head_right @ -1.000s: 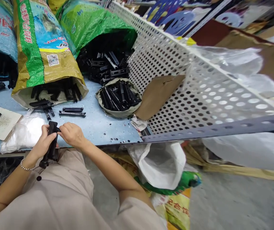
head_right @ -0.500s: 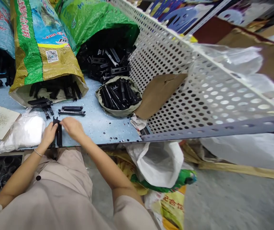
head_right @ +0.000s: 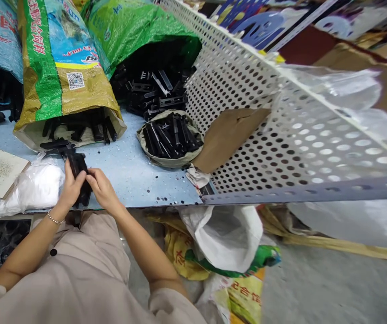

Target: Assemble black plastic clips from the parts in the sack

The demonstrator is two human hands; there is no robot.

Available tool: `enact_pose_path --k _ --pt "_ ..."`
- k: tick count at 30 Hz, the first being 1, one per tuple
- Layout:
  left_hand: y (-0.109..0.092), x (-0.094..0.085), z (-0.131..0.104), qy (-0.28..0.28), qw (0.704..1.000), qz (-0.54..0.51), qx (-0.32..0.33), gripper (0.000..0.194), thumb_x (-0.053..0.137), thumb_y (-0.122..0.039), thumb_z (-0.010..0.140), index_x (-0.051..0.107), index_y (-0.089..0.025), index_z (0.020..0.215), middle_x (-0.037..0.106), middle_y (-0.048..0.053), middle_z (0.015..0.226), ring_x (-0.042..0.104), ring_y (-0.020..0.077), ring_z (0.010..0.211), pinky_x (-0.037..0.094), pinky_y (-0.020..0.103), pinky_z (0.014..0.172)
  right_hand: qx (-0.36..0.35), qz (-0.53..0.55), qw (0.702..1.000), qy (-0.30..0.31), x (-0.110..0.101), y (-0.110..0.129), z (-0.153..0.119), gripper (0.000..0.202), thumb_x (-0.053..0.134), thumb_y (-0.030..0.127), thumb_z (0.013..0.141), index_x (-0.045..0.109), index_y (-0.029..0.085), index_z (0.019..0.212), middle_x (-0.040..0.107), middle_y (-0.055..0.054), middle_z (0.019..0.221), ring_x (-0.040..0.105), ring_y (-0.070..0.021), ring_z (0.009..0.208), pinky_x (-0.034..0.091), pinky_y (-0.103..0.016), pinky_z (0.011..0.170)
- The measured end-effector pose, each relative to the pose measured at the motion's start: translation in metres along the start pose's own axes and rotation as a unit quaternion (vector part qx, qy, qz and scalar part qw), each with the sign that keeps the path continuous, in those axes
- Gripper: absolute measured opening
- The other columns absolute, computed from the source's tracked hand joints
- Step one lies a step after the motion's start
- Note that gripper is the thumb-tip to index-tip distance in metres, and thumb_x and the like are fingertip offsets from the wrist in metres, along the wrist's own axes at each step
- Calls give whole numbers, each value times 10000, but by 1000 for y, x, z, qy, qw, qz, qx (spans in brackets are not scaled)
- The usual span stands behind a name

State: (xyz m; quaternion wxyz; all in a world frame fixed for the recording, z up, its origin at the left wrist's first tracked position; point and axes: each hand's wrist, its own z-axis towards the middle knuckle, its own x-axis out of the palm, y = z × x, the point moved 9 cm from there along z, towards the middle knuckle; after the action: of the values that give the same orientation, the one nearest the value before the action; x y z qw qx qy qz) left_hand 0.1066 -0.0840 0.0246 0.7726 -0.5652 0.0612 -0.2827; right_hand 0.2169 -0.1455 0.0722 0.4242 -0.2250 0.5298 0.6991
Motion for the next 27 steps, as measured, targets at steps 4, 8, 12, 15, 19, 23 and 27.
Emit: enact_pose_path --k 4,8,12,15,19,23,27 --pt "-20 -2 -12 25 999 44 -6 644 461 -430 990 226 -219 1551 220 89 1613 164 224 1508 136 381 1240 -36 -55 994 -85 -24 44 3 433 298 514 1040 551 180 931 574 -84 899 531 -201 882 416 -350 824" --pt "-21 -4 -20 41 995 87 -6 669 475 -436 981 231 -195 1556 285 123 1582 238 251 1484 196 409 1220 -7 -32 999 -31 -14 35 29 506 292 640 993 466 200 813 511 -59 773 484 -193 758 405 -338 738" --pt "-12 -19 -11 6 994 106 -17 644 486 -442 971 301 -168 1523 344 138 1547 303 254 1453 218 405 1206 101 135 982 79 26 12 19 560 195 669 994 433 202 799 450 -13 681 445 -146 610 396 -281 610" --pt "-4 -35 0 -28 997 66 -42 568 470 -444 976 385 -176 1469 403 111 1513 350 239 1426 236 380 1195 -34 -26 993 111 43 32 -7 543 282 642 999 539 176 891 532 -63 803 494 -181 749 407 -313 704" --pt "5 -50 6 -24 994 84 -73 493 429 -466 982 466 -189 1388 555 101 1363 514 245 1274 370 368 1088 -205 -215 947 119 59 49 -40 470 340 513 1034 582 147 865 549 -87 765 469 -194 723 352 -321 671" --pt "26 -60 0 14 929 344 -140 477 337 -479 992 569 -123 1210 673 181 1009 645 344 980 461 440 858 -171 -210 954 128 54 39 -16 452 274 432 1065 574 166 855 581 -69 770 503 -177 719 356 -301 665" --pt "56 -36 -11 70 856 477 -187 486 277 -466 1002 606 -116 1078 668 199 853 667 356 853 469 431 760 -23 -250 967 44 48 17 58 307 353 330 1045 570 149 1164 609 -135 1085 560 -245 985 428 -344 809"
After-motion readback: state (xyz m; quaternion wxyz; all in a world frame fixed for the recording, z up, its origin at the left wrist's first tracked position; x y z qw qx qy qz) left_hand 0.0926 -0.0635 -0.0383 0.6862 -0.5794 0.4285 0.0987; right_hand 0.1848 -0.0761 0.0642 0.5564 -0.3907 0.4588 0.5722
